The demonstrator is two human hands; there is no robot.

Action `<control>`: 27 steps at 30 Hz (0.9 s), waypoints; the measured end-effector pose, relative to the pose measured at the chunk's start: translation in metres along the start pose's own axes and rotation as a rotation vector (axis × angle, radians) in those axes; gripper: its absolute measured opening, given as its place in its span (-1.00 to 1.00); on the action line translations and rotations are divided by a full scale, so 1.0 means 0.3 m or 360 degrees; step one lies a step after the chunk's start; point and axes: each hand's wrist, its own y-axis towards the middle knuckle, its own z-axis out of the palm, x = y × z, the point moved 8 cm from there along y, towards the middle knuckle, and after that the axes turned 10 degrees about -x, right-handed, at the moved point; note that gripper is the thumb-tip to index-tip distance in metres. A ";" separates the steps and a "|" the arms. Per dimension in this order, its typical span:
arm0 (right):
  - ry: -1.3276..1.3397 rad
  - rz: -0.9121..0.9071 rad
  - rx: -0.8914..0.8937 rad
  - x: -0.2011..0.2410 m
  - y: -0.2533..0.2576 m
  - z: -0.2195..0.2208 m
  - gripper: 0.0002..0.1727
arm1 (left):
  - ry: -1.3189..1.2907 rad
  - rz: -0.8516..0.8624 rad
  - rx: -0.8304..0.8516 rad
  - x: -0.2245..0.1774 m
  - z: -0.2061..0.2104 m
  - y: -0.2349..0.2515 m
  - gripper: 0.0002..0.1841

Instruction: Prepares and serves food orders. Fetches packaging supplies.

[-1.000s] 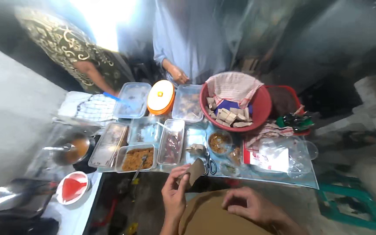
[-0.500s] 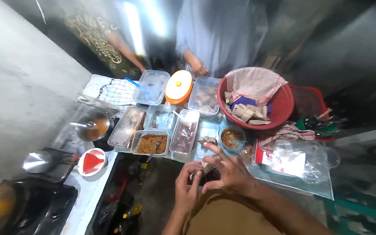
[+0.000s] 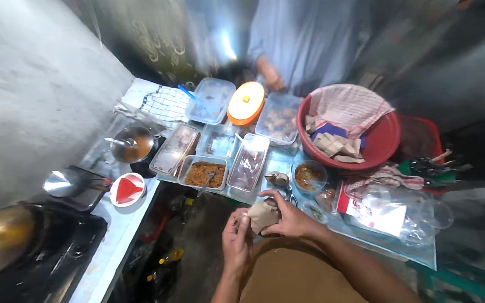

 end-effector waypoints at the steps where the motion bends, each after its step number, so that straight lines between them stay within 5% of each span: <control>1: 0.0154 0.0083 -0.0037 -0.027 -0.010 0.002 0.09 | -0.0037 -0.0059 -0.0046 0.019 -0.005 -0.004 -0.74; 5: 0.0450 0.0345 -0.0327 -0.165 -0.082 -0.036 -0.16 | -0.0009 -0.0051 -0.0113 0.059 -0.025 -0.003 -0.76; 7: 0.0089 0.0332 -0.0532 -0.223 -0.120 -0.096 -0.42 | 0.0350 0.0195 -0.0012 0.044 -0.038 0.006 -0.77; 10: -0.0446 -0.0076 -0.0562 -0.177 -0.149 -0.132 -0.48 | 0.1034 0.0545 0.0354 0.052 -0.015 0.012 -0.83; 13: -0.0914 -0.0399 -0.0447 -0.152 -0.149 -0.102 -0.60 | 0.1348 0.0507 0.0742 0.134 0.030 0.014 -0.82; 17: -0.1063 -0.0245 -0.0383 -0.226 -0.105 -0.126 -0.75 | 0.1689 0.0489 0.0971 0.232 0.096 0.068 -0.81; 22: -0.1231 0.0120 -0.0443 -0.327 0.006 -0.195 -0.71 | 0.2185 0.0564 0.0758 0.302 0.140 0.219 -0.74; 27: -0.1330 0.0089 -0.0699 -0.397 0.100 -0.228 -0.75 | 0.2011 0.0549 0.0453 0.264 0.098 0.277 -0.65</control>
